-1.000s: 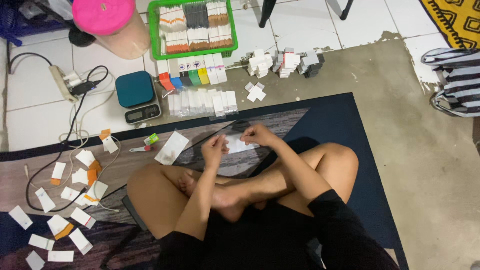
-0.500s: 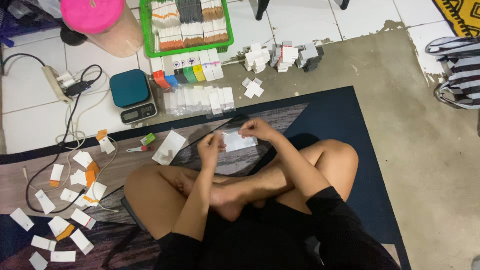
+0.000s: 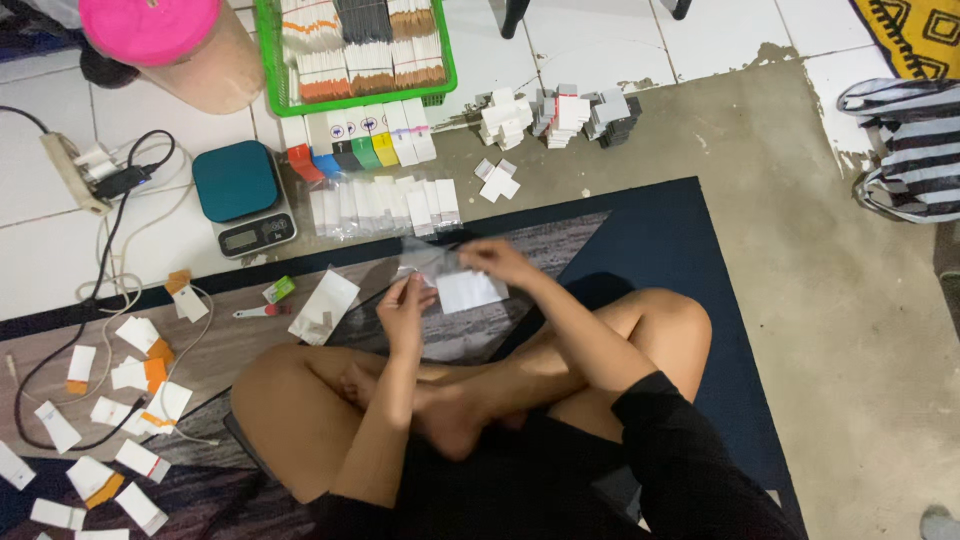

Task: The person picks up individual white rectangular objects, place them into small clear plastic bags one by one, and then places the bags into a growing stack.

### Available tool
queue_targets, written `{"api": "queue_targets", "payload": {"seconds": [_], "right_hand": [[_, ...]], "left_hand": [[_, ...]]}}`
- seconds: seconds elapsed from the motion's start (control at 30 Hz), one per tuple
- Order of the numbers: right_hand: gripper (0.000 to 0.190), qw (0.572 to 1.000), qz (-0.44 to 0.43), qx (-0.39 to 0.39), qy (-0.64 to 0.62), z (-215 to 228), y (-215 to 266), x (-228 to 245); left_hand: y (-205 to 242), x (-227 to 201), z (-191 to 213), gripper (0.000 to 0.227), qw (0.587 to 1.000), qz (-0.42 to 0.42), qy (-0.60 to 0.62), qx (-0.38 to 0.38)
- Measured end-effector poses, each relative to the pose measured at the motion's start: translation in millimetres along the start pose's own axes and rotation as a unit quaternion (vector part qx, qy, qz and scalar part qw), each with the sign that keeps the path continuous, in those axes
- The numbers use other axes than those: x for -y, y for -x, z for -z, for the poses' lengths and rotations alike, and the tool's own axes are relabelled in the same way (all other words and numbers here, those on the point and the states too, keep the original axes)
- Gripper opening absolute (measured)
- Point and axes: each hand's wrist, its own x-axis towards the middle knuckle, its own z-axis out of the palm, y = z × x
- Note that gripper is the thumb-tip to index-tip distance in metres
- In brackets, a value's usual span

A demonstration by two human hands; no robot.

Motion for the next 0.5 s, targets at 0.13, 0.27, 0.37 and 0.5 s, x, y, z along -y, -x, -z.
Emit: {"api": "queue_targets", "payload": {"seconds": [0.13, 0.27, 0.37, 0.5], "right_hand": [[0.016, 0.971, 0.054, -0.145, 0.184, 56.8, -56.3, -37.0], [0.031, 0.859, 0.124, -0.108, 0.485, 92.7, -76.8, -7.3], [0.034, 0.778, 0.131, -0.039, 0.614, 101.9, -90.3, 11.0], [0.035, 0.715, 0.077, 0.071, 0.691, 108.1, -111.5, 10.8]], "left_hand": [[1.1, 2.5, -2.9, 0.010, 0.991, -0.091, -0.094, 0.026], [-2.3, 9.7, -7.0, 0.008, 0.977, -0.143, -0.158, 0.025], [5.4, -0.8, -12.1, 0.007, 0.976, -0.130, -0.174, 0.030], [-3.7, 21.3, -9.0, 0.010, 0.978, -0.118, -0.164, 0.040]]}}
